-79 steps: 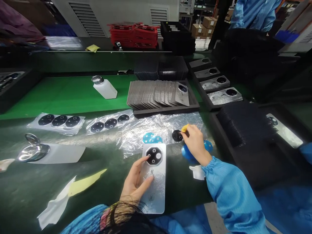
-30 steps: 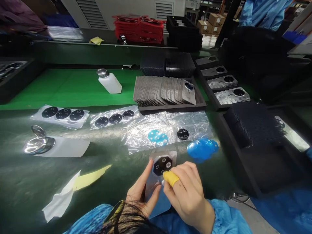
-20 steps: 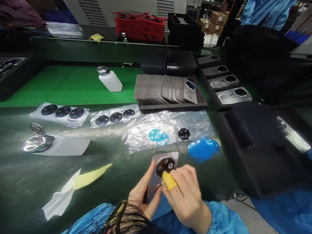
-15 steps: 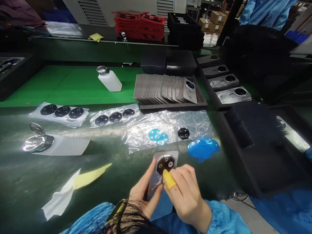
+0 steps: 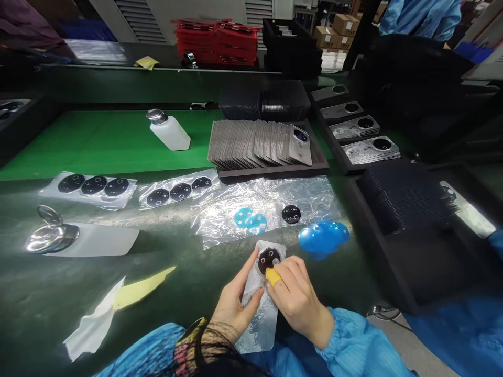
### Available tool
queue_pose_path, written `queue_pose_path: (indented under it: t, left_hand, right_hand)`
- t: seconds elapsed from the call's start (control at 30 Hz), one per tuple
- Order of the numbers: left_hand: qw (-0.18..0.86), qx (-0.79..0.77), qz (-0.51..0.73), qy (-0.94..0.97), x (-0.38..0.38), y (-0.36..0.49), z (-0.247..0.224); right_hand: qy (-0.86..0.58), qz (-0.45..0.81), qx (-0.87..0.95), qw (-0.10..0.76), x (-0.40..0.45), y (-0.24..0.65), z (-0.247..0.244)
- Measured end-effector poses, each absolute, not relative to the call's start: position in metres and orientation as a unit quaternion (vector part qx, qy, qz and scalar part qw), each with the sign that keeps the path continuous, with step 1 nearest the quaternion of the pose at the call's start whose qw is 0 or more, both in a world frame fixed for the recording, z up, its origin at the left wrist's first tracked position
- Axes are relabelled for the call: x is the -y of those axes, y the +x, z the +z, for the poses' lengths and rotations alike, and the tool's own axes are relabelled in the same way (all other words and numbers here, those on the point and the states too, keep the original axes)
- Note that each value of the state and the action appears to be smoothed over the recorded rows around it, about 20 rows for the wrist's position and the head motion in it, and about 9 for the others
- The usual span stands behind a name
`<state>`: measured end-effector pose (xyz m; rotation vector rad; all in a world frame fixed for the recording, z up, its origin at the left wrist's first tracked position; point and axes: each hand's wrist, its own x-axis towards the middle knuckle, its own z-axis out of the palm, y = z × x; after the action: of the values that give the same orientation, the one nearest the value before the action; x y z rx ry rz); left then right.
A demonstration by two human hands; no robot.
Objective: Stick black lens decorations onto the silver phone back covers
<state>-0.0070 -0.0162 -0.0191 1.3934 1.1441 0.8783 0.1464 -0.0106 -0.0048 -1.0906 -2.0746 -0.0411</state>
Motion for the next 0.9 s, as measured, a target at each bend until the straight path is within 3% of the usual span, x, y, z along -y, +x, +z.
queue_pose_path:
  t: [0.5, 0.9]
  left_hand:
    - [0.497, -0.468, 0.383, 0.622, 0.0183, -0.0071, -0.0242]
    - [0.528, -0.47, 0.38, 0.597, 0.0176, -0.0072, -0.0218]
  right_hand:
    - [-0.429, -0.013, 0.811, 0.396, 0.012, 0.1484, -0.0079]
    - [-0.441, -0.011, 0.8, 0.406, 0.0129, 0.1469, -0.0144]
